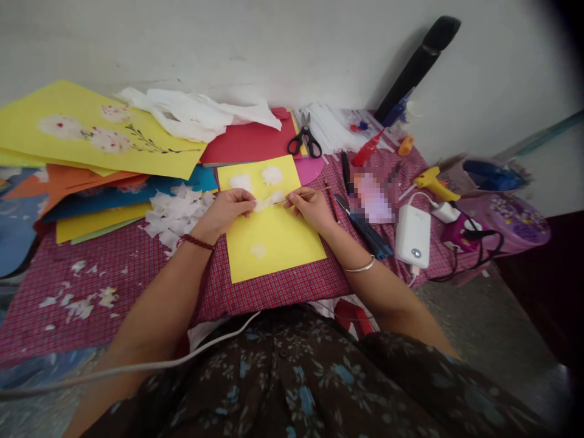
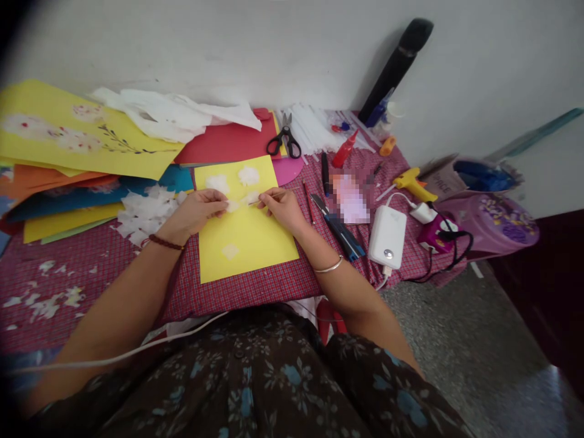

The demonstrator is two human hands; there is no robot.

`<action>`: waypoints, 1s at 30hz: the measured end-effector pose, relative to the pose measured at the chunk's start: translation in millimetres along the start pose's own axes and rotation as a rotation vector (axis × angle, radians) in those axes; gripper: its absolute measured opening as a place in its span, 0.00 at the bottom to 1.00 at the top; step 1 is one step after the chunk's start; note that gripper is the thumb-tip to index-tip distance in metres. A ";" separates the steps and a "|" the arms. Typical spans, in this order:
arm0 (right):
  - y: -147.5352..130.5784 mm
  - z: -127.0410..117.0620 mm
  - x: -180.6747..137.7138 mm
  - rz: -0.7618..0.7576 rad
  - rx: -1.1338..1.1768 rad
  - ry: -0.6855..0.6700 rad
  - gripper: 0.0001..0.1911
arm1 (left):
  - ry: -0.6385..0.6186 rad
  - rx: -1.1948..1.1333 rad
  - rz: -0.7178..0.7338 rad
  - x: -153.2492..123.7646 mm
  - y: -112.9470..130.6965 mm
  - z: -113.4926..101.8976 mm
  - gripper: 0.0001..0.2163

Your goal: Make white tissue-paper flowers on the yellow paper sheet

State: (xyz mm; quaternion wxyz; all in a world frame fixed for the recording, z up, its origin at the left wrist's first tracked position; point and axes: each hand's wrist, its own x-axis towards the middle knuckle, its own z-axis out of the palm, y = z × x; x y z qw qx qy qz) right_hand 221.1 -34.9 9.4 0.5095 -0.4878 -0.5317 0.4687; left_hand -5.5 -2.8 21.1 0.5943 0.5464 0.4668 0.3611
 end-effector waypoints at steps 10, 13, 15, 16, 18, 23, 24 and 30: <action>-2.8 -2.3 0.5 -0.011 0.059 0.071 0.23 | -0.049 0.161 0.006 -2.9 1.5 2.5 0.03; -5.3 -3.0 -1.6 -0.008 0.062 0.046 0.26 | -0.031 0.141 0.026 -3.1 2.7 3.8 0.04; -4.5 -1.2 -2.0 -0.019 0.025 0.016 0.27 | -0.025 0.134 0.030 -3.0 3.1 4.9 0.04; -3.6 0.1 -1.8 -0.025 0.000 0.001 0.27 | -0.024 0.134 0.031 -2.9 2.9 5.4 0.04; -1.3 2.7 -0.9 -0.032 -0.041 -0.014 0.27 | -0.027 0.143 0.032 -2.5 1.4 6.1 0.04; 3.1 4.4 2.4 -0.014 -0.040 0.052 0.25 | -0.049 0.177 0.037 -1.8 -1.8 5.4 0.04; 3.5 4.1 3.0 -0.007 -0.036 0.064 0.25 | -0.058 0.191 0.030 -1.3 -0.5 5.0 0.03; 3.3 3.9 4.6 0.015 -0.031 0.062 0.25 | -0.126 0.385 0.004 10.4 18.3 12.4 0.03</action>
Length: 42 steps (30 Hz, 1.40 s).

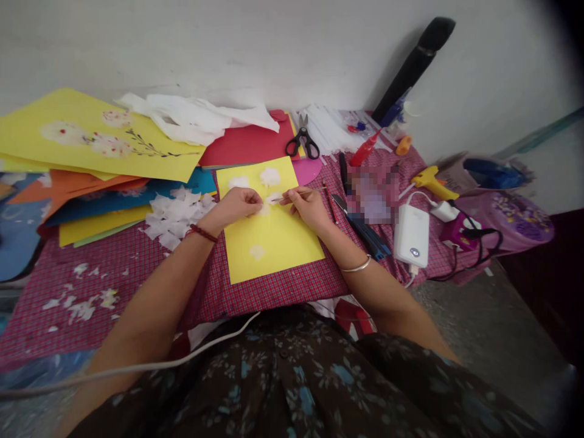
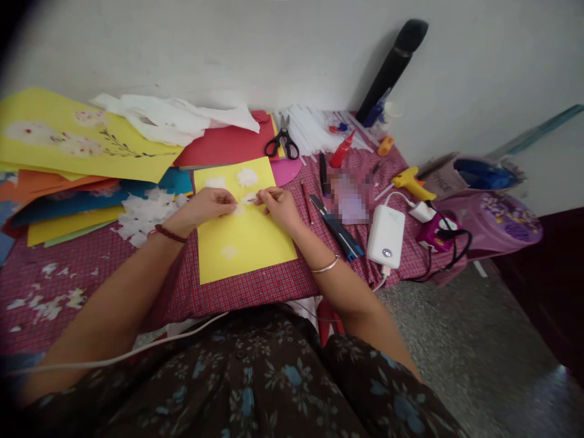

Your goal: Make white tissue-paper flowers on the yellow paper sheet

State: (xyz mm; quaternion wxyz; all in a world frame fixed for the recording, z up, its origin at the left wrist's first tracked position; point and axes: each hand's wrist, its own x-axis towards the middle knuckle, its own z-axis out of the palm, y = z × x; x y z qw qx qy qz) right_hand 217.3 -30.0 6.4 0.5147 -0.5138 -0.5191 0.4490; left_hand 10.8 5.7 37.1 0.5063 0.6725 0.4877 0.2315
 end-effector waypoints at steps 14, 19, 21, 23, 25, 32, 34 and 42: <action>-10.0 -2.1 -10.5 -0.034 0.058 -0.016 0.24 | 0.067 0.068 0.091 17.5 1.4 18.5 0.05; -0.7 0.5 -11.9 -0.087 -0.028 -0.055 0.21 | 0.063 0.049 0.084 17.9 2.0 19.9 0.06; 2.6 0.2 -11.6 -0.101 -0.062 -0.058 0.19 | 0.058 0.030 0.084 17.0 3.4 20.0 0.06; 4.0 -0.2 -11.6 -0.117 -0.109 -0.071 0.18 | 0.060 0.028 0.088 16.3 5.0 20.3 0.06; 3.1 -0.7 -12.1 -0.151 -0.181 -0.087 0.17 | 0.065 0.028 0.088 16.0 6.2 20.7 0.06; -8.8 -0.8 -19.7 -0.342 -0.644 -0.137 0.11 | 0.108 -0.211 0.012 17.3 -1.5 18.0 0.04; -11.8 1.3 -23.3 -0.389 -0.772 -0.164 0.11 | 0.105 -0.239 0.010 18.6 -5.1 18.4 0.03; -12.0 1.2 -24.4 -0.356 -0.534 -0.121 0.12 | 0.182 -0.175 0.019 -8.9 8.5 10.3 0.06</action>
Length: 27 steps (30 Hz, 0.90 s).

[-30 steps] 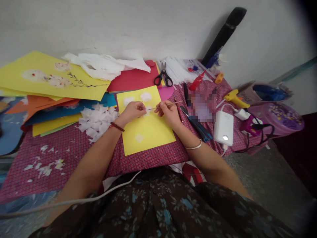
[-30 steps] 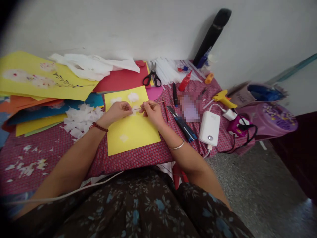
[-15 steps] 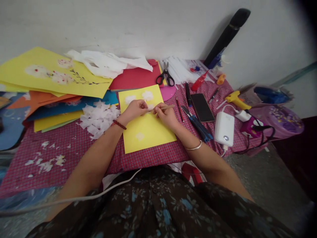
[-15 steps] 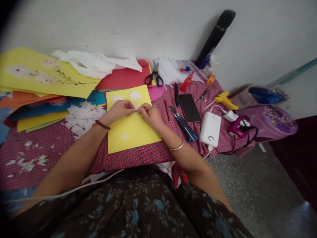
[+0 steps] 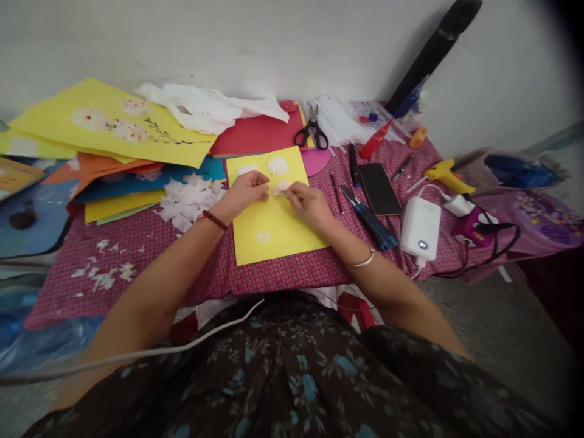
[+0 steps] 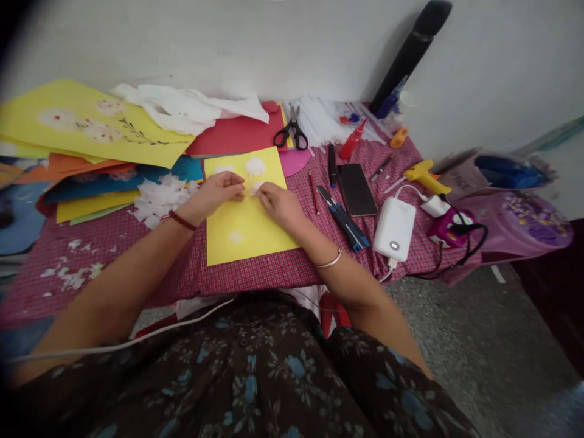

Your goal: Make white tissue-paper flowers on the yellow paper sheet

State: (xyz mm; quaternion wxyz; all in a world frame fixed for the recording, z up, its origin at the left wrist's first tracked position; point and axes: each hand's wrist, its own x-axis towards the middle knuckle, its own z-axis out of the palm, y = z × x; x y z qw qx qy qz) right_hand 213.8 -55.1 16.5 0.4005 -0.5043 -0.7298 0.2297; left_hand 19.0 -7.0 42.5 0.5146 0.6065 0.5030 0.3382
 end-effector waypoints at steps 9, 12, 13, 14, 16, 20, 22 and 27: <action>9.1 -10.2 13.2 0.394 0.610 0.193 0.21 | -0.183 0.686 0.257 -109.2 -2.1 -25.0 0.03; 7.5 -9.8 12.1 0.382 0.611 0.150 0.20 | -0.072 0.715 0.148 -110.6 -11.0 -16.0 0.05; 7.4 -10.1 11.8 0.375 0.615 0.143 0.19 | -0.055 0.724 0.115 -107.8 -13.1 -13.4 0.06; 7.5 -10.9 11.7 0.370 0.623 0.139 0.18 | -0.051 0.738 0.095 -104.5 -14.6 -11.1 0.08; 8.3 -13.6 12.1 0.371 0.663 0.137 0.15 | -0.070 0.773 0.081 -97.9 -15.7 -7.5 0.12; 11.5 -18.9 15.3 0.396 0.741 0.127 0.12 | -0.200 0.775 0.112 -90.3 -11.3 -2.3 0.06; 13.5 -19.2 17.2 0.403 0.729 0.126 0.13 | -0.282 0.728 0.130 -87.4 -7.1 -1.9 0.05; 17.1 -12.7 18.8 0.391 0.659 0.112 0.10 | -0.334 0.476 0.065 -72.4 8.0 -12.5 0.08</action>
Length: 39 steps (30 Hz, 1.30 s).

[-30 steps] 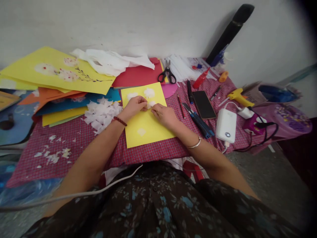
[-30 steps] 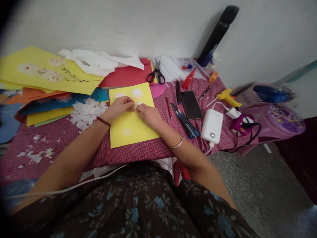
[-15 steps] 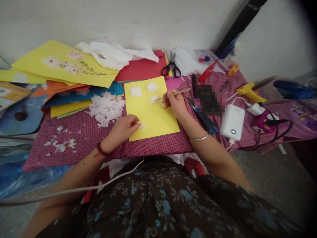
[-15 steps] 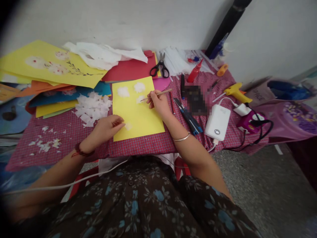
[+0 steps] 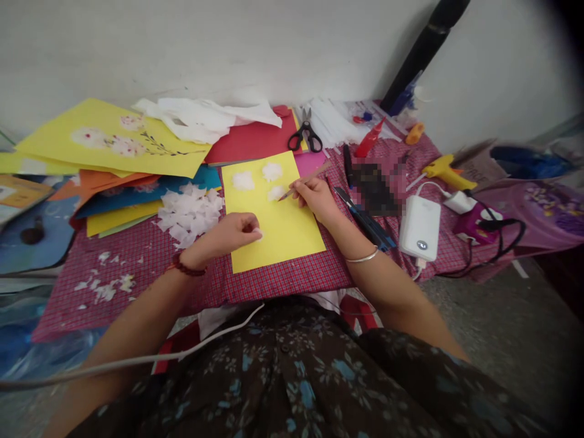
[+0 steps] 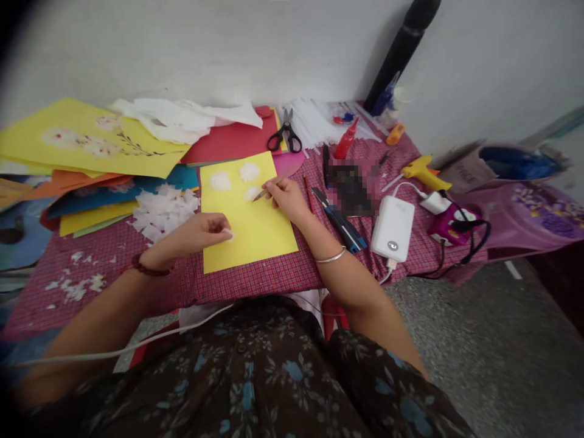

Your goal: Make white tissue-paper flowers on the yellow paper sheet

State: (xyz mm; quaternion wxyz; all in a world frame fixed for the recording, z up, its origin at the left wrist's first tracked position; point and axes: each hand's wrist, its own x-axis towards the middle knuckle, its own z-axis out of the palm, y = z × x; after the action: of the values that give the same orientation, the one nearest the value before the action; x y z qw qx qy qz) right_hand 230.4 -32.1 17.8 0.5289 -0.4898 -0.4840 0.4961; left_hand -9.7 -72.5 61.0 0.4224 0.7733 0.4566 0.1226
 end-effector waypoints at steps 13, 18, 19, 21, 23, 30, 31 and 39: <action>7.8 8.8 4.7 0.000 -0.070 0.019 0.08 | 0.099 -0.082 -0.015 61.2 6.1 -24.7 0.06; 9.1 8.0 5.7 0.007 -0.045 0.010 0.08 | 0.091 -0.037 0.038 84.3 6.9 -11.7 0.04; 9.1 7.4 5.7 0.008 -0.040 0.010 0.08 | 0.105 -0.032 0.041 88.8 6.2 -7.4 0.04; 8.7 5.7 5.4 0.004 -0.031 0.023 0.10 | 0.159 -0.003 0.031 96.6 3.5 0.4 0.05; 8.0 3.9 4.7 -0.015 -0.015 0.050 0.12 | 0.211 0.034 0.013 101.1 0.2 5.1 0.07; 3.4 1.4 0.5 -0.077 0.012 0.080 0.17 | 0.165 -0.137 -0.015 94.1 -1.9 1.3 0.05; 2.9 1.3 -0.1 -0.081 0.006 0.074 0.16 | 0.167 -0.156 -0.031 93.2 -1.3 1.3 0.04; 12.1 2.4 2.1 -0.089 -0.101 0.049 0.11 | 0.279 -0.178 -0.032 100.6 -4.0 9.5 0.04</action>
State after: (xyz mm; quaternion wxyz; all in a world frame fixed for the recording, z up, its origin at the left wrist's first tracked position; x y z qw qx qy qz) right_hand 227.4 -29.5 5.9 0.5369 -0.5058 -0.5165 0.4348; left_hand 49.0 4.7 32.4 0.4234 0.7010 0.5106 0.2620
